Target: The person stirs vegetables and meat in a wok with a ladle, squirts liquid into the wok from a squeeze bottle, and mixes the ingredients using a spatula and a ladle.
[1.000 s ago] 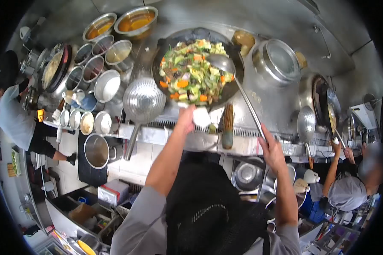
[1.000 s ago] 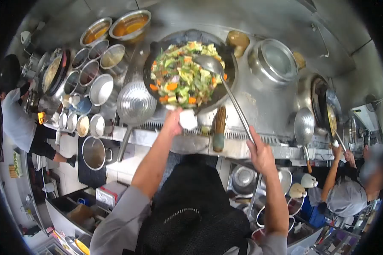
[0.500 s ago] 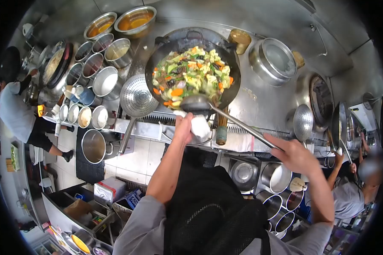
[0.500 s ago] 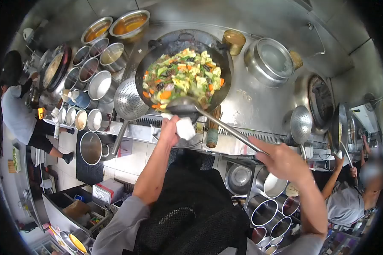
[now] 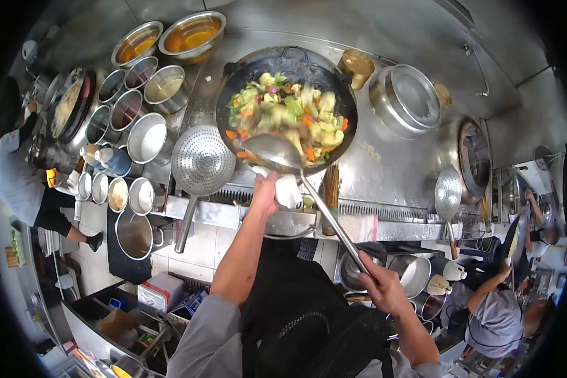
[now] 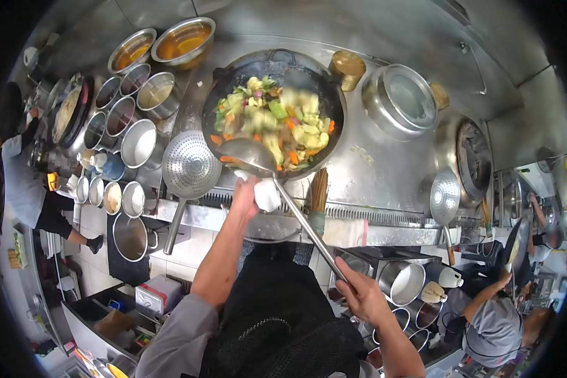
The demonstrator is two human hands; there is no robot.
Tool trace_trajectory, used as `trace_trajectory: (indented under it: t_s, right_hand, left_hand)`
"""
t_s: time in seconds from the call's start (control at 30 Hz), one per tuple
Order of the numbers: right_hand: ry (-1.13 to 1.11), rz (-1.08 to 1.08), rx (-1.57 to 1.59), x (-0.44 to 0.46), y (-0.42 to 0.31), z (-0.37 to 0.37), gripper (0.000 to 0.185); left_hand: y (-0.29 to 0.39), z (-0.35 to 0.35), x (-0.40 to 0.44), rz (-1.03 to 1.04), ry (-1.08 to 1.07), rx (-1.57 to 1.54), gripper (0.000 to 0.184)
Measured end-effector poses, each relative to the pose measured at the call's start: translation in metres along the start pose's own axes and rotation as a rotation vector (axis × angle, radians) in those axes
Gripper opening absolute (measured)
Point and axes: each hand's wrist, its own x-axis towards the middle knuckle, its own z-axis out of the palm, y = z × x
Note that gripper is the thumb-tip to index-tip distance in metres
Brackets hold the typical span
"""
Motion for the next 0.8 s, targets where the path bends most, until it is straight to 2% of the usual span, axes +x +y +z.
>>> trace_trajectory:
  t_s: [0.1,0.13,0.2,0.27,0.33,0.4,0.47,0.57,0.6,0.67,0.73,0.8]
  right_hand:
    - [0.055,0.194,0.149,0.016,-0.018,-0.002,0.054]
    - [0.063,0.198,0.146,0.029,-0.021,-0.002,0.054]
    - [0.17,0.374,0.203,0.069,-0.031,-0.006,0.052]
    - [0.324,0.242,0.007,0.118,-0.015,-0.007,0.051]
    - [0.428,0.116,-0.121,0.173,0.003,-0.014,0.05]
    - [0.397,0.185,-0.157,0.221,0.005,-0.025,0.051]
    - [0.426,0.16,-0.206,0.261,0.004,-0.027,0.051]
    - [0.411,0.127,-0.234,0.312,-0.001,-0.021,0.051]
    - [0.374,0.12,-0.212,0.324,-0.003,-0.016,0.051]
    - [0.302,0.186,-0.097,0.335,-0.002,-0.001,0.051]
    - [0.255,-0.031,-0.149,0.326,0.002,0.013,0.05]
    - [0.244,-0.034,-0.215,0.306,-0.001,0.02,0.054]
  left_hand:
    - [-0.006,-0.009,0.022,-0.044,0.066,0.034,0.039]
    - [-0.002,-0.003,0.022,-0.063,0.1,0.067,0.041]
    - [-0.004,-0.003,0.02,-0.08,0.142,0.079,0.041]
    - [-0.013,-0.018,0.033,-0.048,0.085,0.113,0.028]
    - [-0.012,-0.017,0.034,-0.045,0.087,0.118,0.028]
    - [-0.008,-0.017,0.033,-0.069,0.068,0.188,0.031]
    - [-0.005,-0.019,0.035,-0.03,0.052,0.177,0.035]
    - [0.009,-0.025,0.039,-0.081,0.064,0.231,0.04]
    - [0.012,-0.026,0.041,-0.075,0.059,0.232,0.04]
    - [0.013,-0.027,0.042,-0.034,0.019,0.245,0.029]
    - [0.009,-0.029,0.047,-0.023,0.009,0.247,0.028]
    - [0.008,-0.032,0.049,-0.02,0.006,0.25,0.027]
